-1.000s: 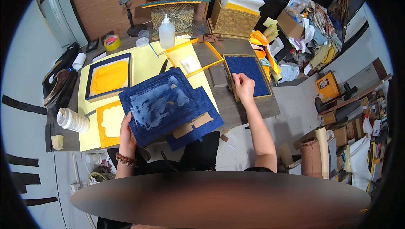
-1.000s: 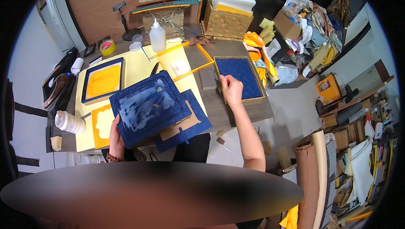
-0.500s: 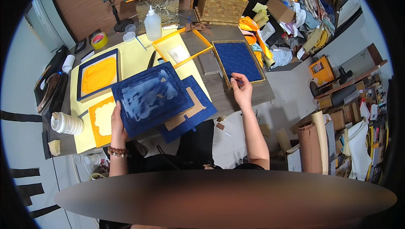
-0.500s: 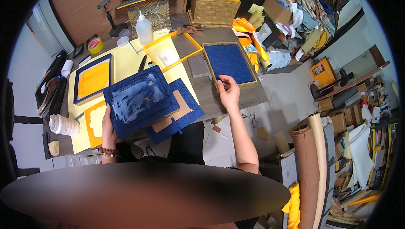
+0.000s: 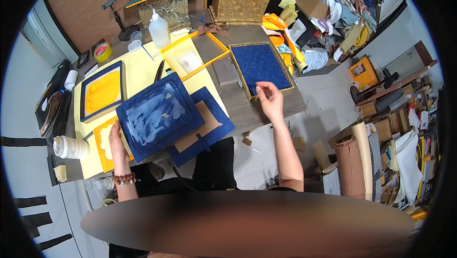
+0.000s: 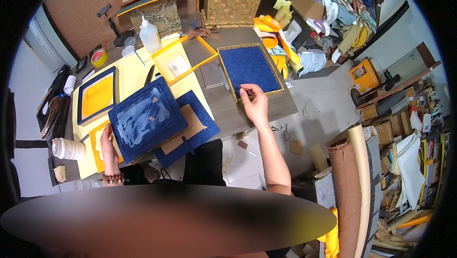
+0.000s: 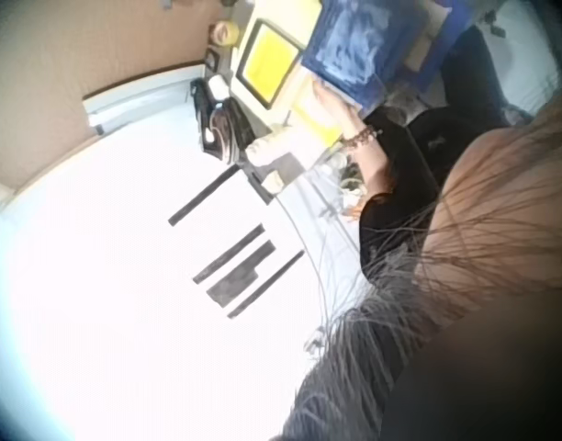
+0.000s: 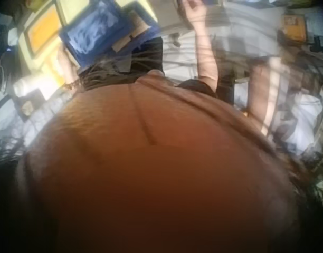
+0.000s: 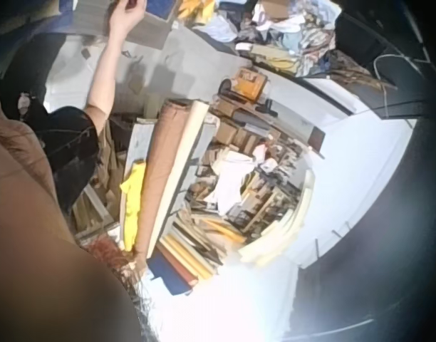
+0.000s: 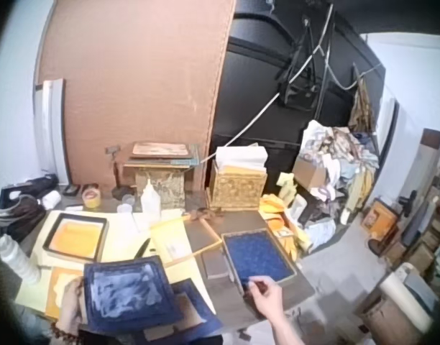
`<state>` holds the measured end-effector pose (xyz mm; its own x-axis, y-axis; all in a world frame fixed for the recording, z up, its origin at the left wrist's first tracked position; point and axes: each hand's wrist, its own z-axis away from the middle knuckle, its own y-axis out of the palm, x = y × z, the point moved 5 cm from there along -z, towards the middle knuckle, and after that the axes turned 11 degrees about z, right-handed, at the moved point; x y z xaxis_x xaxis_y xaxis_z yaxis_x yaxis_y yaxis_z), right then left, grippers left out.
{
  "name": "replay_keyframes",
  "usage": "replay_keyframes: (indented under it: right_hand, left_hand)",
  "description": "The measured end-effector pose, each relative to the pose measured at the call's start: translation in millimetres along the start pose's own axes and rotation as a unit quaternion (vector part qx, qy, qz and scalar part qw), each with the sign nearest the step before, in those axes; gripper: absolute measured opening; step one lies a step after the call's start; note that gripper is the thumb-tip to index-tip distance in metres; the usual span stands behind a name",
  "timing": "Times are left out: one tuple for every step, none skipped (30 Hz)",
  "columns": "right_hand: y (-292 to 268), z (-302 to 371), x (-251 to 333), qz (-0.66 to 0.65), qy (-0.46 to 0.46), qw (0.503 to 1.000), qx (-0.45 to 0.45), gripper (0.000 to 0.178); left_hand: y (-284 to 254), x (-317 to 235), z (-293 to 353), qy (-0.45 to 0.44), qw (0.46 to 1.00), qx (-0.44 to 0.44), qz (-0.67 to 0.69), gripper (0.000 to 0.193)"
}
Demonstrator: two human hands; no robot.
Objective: The person smooths a patterned fabric on a blue frame, then uses a small iron to press the surface. They handle several blue frames, applying a white substance to one and wiping it with a cloth. The person inspects the treated frame and sets it aside.
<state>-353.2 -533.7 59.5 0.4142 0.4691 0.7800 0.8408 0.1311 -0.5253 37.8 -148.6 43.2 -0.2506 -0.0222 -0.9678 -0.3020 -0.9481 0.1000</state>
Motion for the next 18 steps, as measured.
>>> replay_keyframes:
  right_hand:
    - [-4,-10,0,0.005,-0.014,1.0,0.003,0.014]
    - [-10,-23,-2,0.01,-0.028,1.0,0.001,0.015]
    - [-14,-41,-5,0.007,-0.035,0.999,0.014,0.015]
    - [-19,-65,-7,0.031,-0.057,0.998,0.015,0.016]
    - [-20,-94,-14,0.026,-0.047,0.998,0.019,0.02]
    - [-22,-125,-23,0.01,-0.021,0.999,0.044,0.025]
    - [-21,-160,-35,-0.009,0.019,0.999,0.035,0.031]
    - [-19,-197,-47,-0.002,0.042,0.999,0.023,0.034]
    - [-17,-237,-56,0.013,0.04,0.999,0.006,0.035]
    - [-9,-270,-75,-0.059,0.101,0.993,0.022,0.034]
    - [-4,-302,-94,-0.068,0.164,0.984,0.027,0.034]
    - [5,-331,-110,-0.085,0.186,0.979,0.021,0.035]
    - [14,-357,-126,-0.09,0.214,0.972,0.021,0.034]
    - [23,-380,-142,-0.093,0.256,0.962,0.009,0.033]
    - [37,-400,-153,-0.109,0.255,0.961,0.002,0.033]
    - [49,-415,-168,-0.117,0.285,0.951,-0.027,0.032]
    - [62,-428,-177,-0.098,0.299,0.949,-0.035,0.033]
    - [74,-440,-184,-0.092,0.287,0.953,-0.03,0.034]
  left_hand:
    - [6,-14,5,0.031,0.999,-0.014,0.039,0.058]
    - [18,-33,7,0.074,0.997,-0.002,0.022,0.055]
    - [37,-51,8,0.106,0.992,0.06,0.041,0.054]
    - [58,-67,8,0.133,0.985,0.099,0.053,0.052]
    - [88,-80,5,0.14,0.978,0.155,0.028,0.049]
    - [123,-93,0,0.181,0.958,0.222,0.0,0.046]
    - [161,-92,-11,0.115,0.958,0.261,0.018,0.043]
    - [206,-95,-21,0.103,0.933,0.341,0.052,0.041]
    - [252,-87,-41,0.035,0.939,0.341,0.039,0.04]
    - [303,-81,-58,0.006,0.925,0.376,0.052,0.04]
    - [348,-72,-81,-0.036,0.93,0.365,0.015,0.038]
    - [391,-62,-104,-0.069,0.93,0.362,-0.014,0.037]
    - [430,-55,-129,-0.074,0.933,0.349,-0.034,0.036]
    - [463,-48,-153,-0.079,0.937,0.336,-0.056,0.035]
    - [491,-43,-175,-0.057,0.941,0.322,-0.084,0.032]
    - [515,-36,-195,-0.039,0.944,0.308,-0.113,0.029]
    - [536,-28,-211,-0.037,0.949,0.295,-0.105,0.029]
    - [551,-22,-225,-0.042,0.96,0.26,-0.099,0.03]
